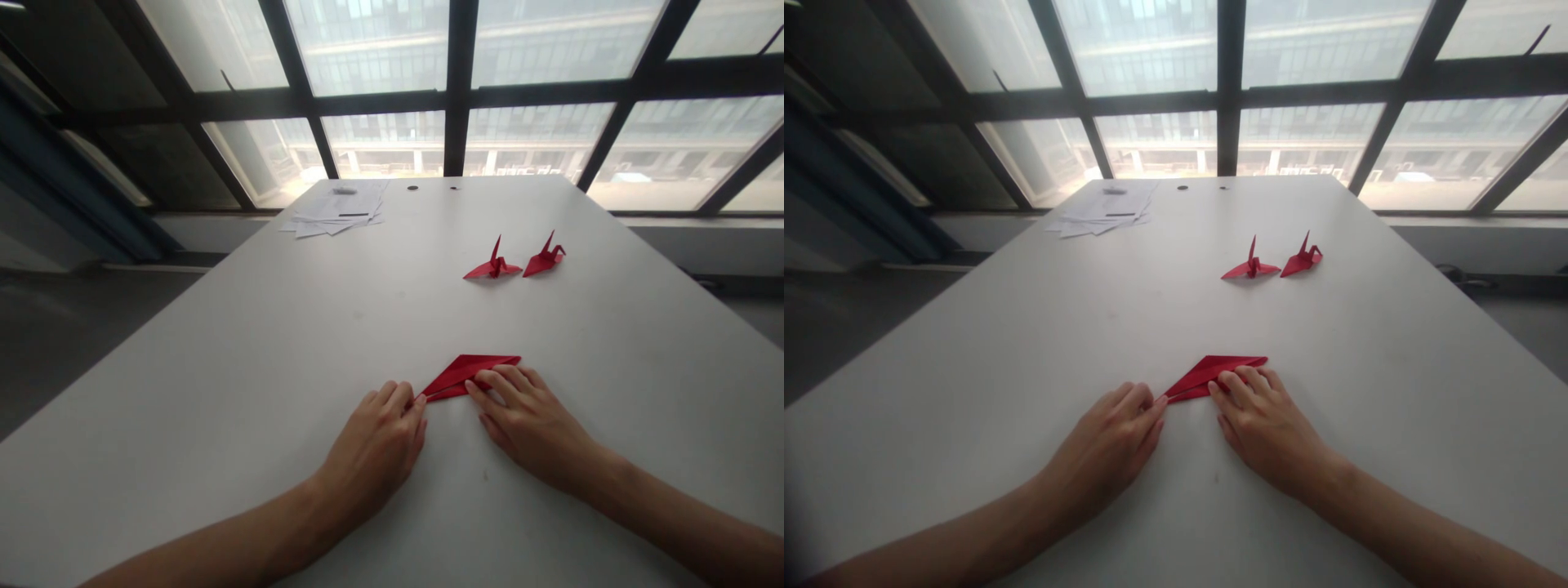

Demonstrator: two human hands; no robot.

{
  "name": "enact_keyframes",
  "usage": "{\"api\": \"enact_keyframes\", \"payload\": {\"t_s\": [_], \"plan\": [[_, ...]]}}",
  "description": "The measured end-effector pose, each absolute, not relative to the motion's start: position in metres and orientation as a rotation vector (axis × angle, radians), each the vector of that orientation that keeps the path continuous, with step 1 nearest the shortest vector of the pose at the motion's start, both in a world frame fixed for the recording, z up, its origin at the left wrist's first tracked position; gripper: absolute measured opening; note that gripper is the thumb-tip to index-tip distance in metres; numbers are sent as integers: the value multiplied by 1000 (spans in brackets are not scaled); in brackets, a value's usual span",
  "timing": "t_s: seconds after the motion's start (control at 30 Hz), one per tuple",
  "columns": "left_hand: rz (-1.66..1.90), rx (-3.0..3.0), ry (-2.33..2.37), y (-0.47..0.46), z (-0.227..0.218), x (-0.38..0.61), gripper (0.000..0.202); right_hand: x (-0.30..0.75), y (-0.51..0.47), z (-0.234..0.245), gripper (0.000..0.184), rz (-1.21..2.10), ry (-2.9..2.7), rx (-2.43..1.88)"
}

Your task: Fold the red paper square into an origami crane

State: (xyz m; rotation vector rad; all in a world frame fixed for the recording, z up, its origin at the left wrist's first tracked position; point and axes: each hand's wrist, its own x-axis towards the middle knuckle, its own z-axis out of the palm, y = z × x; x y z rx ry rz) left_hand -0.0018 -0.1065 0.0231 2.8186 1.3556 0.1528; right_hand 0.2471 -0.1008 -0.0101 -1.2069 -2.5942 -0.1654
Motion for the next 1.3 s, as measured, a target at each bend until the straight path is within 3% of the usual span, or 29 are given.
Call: {"api": "enact_keyframes", "payload": {"t_s": [0.13, 0.27, 0.37, 0.97, 1.3], "plan": [[296, 2776, 1437, -110, 23, 0, 27, 246, -101, -9, 38, -170, -2586, -1206], [416, 2889, 1301, -111, 11, 11, 62, 246, -100, -11, 36, -170, -2595, -1208], [379, 2915, 1259, -109, 0, 17, 69, 246, -100, -12, 35, -176, -2592, -1215], [186, 2824, 1307, -105, -8, -34, 53, 247, -101, -11, 39, -127, -2598, -1207], [334, 2673, 1199, -106, 3, -51, 41, 246, -99, -15, 38, -149, -2567, -1174]]}}
